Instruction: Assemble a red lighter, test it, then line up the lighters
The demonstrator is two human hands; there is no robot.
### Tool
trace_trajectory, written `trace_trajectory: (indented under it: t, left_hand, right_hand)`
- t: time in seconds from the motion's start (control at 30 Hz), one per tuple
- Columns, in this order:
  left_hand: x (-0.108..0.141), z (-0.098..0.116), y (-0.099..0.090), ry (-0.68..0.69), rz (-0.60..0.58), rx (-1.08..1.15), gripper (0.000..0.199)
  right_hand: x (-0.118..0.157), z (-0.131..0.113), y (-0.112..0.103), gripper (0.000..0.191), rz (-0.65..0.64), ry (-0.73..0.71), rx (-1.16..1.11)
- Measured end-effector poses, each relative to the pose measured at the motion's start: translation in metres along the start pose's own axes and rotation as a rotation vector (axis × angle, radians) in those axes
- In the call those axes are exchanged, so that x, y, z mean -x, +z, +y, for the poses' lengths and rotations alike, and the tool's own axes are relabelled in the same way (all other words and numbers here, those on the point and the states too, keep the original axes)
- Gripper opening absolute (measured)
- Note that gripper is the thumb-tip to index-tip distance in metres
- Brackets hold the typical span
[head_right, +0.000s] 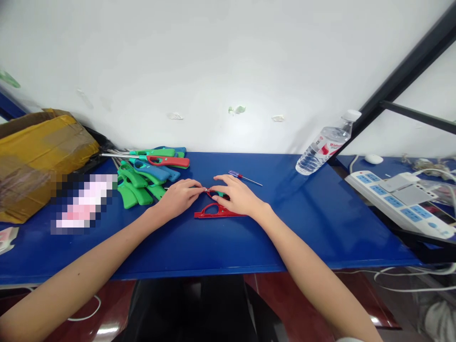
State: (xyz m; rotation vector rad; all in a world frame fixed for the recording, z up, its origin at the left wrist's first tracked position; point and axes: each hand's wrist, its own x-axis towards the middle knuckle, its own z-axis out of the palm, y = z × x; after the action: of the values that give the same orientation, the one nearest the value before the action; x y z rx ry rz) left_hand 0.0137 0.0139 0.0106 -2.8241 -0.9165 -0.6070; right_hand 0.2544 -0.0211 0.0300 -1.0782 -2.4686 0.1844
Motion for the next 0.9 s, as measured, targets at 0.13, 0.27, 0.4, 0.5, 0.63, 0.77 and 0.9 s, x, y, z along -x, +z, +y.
trace_trajectory:
  t: [0.13,0.27,0.4,0.5,0.63,0.77,0.9]
  left_hand:
    - [0.000,0.000,0.000,-0.005,-0.020,0.013,0.026]
    - [0.001,-0.001,0.000,-0.004,-0.027,0.016,0.027]
    - [0.001,-0.001,0.001,-0.030,-0.020,0.014,0.026]
    - [0.001,-0.001,0.003,-0.052,-0.016,0.036,0.026]
    - [0.000,0.001,0.003,-0.100,-0.003,0.066,0.023]
    - [0.000,0.003,0.002,-0.150,0.005,0.096,0.022]
    - [-0.001,0.003,0.000,-0.148,-0.012,0.148,0.020]
  right_hand:
    - [0.004,0.014,-0.010,0.034,0.106,0.058,0.020]
    - [0.011,0.035,-0.018,0.028,0.227,0.145,0.032]
    - [0.015,0.037,-0.021,0.021,0.235,0.104,0.006]
    - [0.013,0.022,-0.020,0.017,0.146,-0.017,-0.049]
    - [0.010,0.000,-0.015,0.024,0.011,-0.108,-0.065]
    - [0.009,-0.008,-0.010,0.033,-0.086,-0.111,-0.041]
    - [0.008,-0.009,-0.010,0.023,-0.099,-0.103,-0.078]
